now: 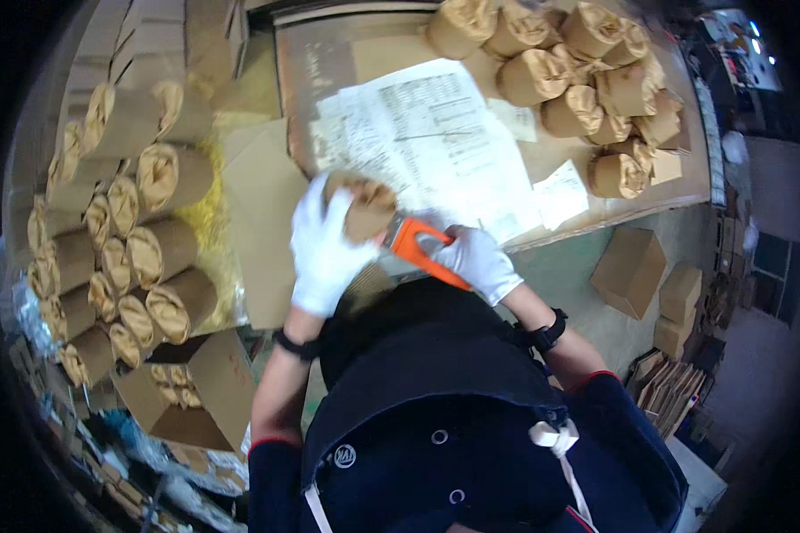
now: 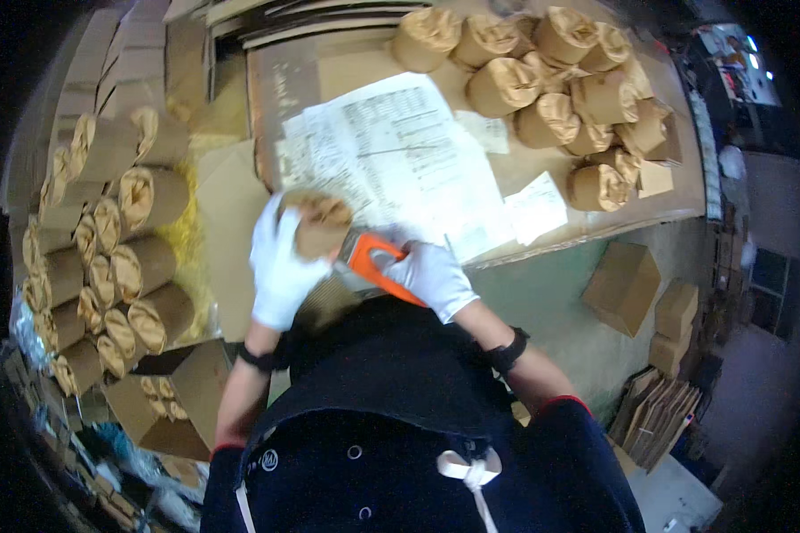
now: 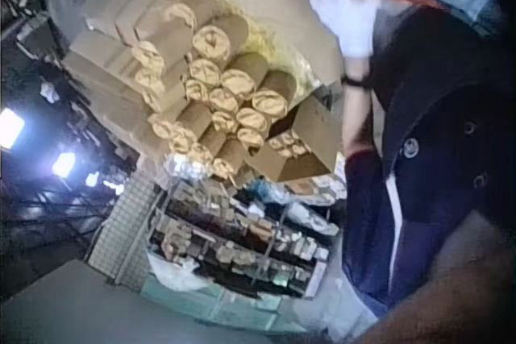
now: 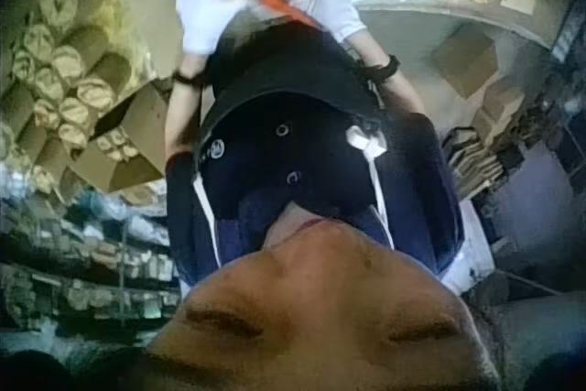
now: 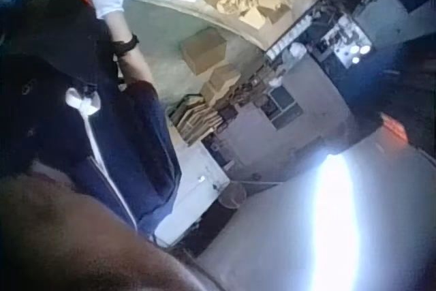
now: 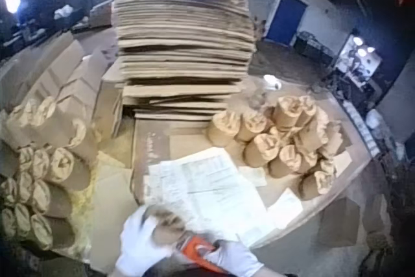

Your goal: The recorder wraps cylindrical objects in corrugated paper and secures them with adhesive tape using a handheld tape dispenser.

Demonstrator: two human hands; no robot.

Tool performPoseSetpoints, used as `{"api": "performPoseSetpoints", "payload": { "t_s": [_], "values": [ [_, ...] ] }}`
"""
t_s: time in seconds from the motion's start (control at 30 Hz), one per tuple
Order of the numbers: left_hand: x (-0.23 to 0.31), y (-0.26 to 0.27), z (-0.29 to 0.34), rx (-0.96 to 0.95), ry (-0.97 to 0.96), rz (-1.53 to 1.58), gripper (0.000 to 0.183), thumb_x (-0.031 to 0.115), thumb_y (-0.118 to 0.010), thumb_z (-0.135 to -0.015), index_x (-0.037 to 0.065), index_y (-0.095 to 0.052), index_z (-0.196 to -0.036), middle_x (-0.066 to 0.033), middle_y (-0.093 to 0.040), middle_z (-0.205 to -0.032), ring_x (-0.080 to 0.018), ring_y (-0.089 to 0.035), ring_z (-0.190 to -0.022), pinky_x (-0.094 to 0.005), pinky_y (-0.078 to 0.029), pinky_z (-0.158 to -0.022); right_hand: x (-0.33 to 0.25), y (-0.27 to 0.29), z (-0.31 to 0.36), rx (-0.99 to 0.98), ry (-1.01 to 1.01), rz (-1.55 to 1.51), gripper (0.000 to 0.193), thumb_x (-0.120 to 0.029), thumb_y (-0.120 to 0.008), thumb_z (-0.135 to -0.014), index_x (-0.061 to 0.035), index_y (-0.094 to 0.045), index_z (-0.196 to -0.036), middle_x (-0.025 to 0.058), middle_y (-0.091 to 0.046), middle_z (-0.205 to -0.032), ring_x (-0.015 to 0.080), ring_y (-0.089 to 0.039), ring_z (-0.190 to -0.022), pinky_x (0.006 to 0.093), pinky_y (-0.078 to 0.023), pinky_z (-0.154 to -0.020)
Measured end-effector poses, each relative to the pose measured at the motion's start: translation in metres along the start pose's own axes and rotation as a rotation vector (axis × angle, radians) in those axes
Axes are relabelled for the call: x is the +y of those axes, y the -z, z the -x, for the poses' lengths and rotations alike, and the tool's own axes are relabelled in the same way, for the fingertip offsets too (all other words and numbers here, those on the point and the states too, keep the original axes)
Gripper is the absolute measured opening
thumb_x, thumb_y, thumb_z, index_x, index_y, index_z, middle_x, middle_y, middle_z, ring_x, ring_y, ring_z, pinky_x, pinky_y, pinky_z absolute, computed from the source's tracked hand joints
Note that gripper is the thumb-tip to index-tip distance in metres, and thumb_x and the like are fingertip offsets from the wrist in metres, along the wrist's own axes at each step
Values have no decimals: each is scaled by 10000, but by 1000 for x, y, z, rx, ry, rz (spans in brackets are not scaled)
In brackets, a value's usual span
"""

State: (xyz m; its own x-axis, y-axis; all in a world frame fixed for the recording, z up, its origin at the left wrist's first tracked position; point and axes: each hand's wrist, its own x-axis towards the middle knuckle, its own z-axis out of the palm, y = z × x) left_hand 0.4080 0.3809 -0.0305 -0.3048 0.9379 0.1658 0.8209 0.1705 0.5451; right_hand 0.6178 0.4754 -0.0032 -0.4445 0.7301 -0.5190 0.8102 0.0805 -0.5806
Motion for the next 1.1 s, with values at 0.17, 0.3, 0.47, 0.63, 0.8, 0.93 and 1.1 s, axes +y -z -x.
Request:
{"api": "performPoseSetpoints", "payload": {
  "t_s": [0.17,0.3,0.47,0.63,0.8,0.93,1.1],
  "values": [
    [-11,18,101,78,123,377,784,152,-821,-707,92,-402,-1367,-286,-315,-1471,-449,-436,-1302,-468,-464,-1015,19,18,-25,350,-12,239,617,-584,-674,-796,10,-665,-964,206,-643,-652,343,-670,-628,439,-546,-630],
    [-31,39,99,-186,596,263,607,139,-667,-857,11,-435,-1403,-281,-680,-986,-301,-725,-797,-395,-578,-757,81,42,-92,783,278,749,599,-634,-688,-770,-41,-651,-850,130,-623,-584,322,-638,-517,409,-521,-496],
    [-81,15,114,-168,608,602,501,62,-543,-858,-1,-499,-1354,-210,-693,-1043,-314,-720,-839,-386,-581,-748,74,129,-133,571,379,933,242,-340,-578,-902,-111,-633,-846,107,-634,-667,283,-641,-613,413,-510,-557],
    [-65,104,125,-21,1053,1182,222,36,-573,-883,7,-597,-1102,-67,-671,-983,-161,-653,-857,-298,-544,-742,122,318,-151,987,-135,794,514,-498,-519,-953,-51,-628,-1183,241,-678,-1070,409,-673,-934,482,-546,-759],
    [-90,222,156,424,1014,1235,221,239,-594,-910,59,-531,-1021,-152,-610,-717,-296,-656,-557,-408,-528,-390,278,442,-204,404,-316,1388,539,-333,-469,-984,-40,-410,-1433,254,-659,-1113,401,-646,-998,474,-497,-888],
    [-196,289,192,663,1076,1136,261,272,-479,-968,16,-515,-999,-189,-636,-728,-292,-649,-552,-364,-544,-444,333,489,-256,593,-24,1226,574,-102,-429,-950,-84,-268,-1500,207,-676,-985,346,-656,-801,429,-511,-685],
    [-273,350,179,907,1150,831,343,275,-403,-1010,-47,-489,-1091,-286,-661,-928,-372,-684,-729,-391,-601,-643,357,447,-313,367,137,1548,675,66,-389,-937,-173,-208,-1542,202,-685,-924,329,-657,-636,427,-505,-513]
  ]
}}
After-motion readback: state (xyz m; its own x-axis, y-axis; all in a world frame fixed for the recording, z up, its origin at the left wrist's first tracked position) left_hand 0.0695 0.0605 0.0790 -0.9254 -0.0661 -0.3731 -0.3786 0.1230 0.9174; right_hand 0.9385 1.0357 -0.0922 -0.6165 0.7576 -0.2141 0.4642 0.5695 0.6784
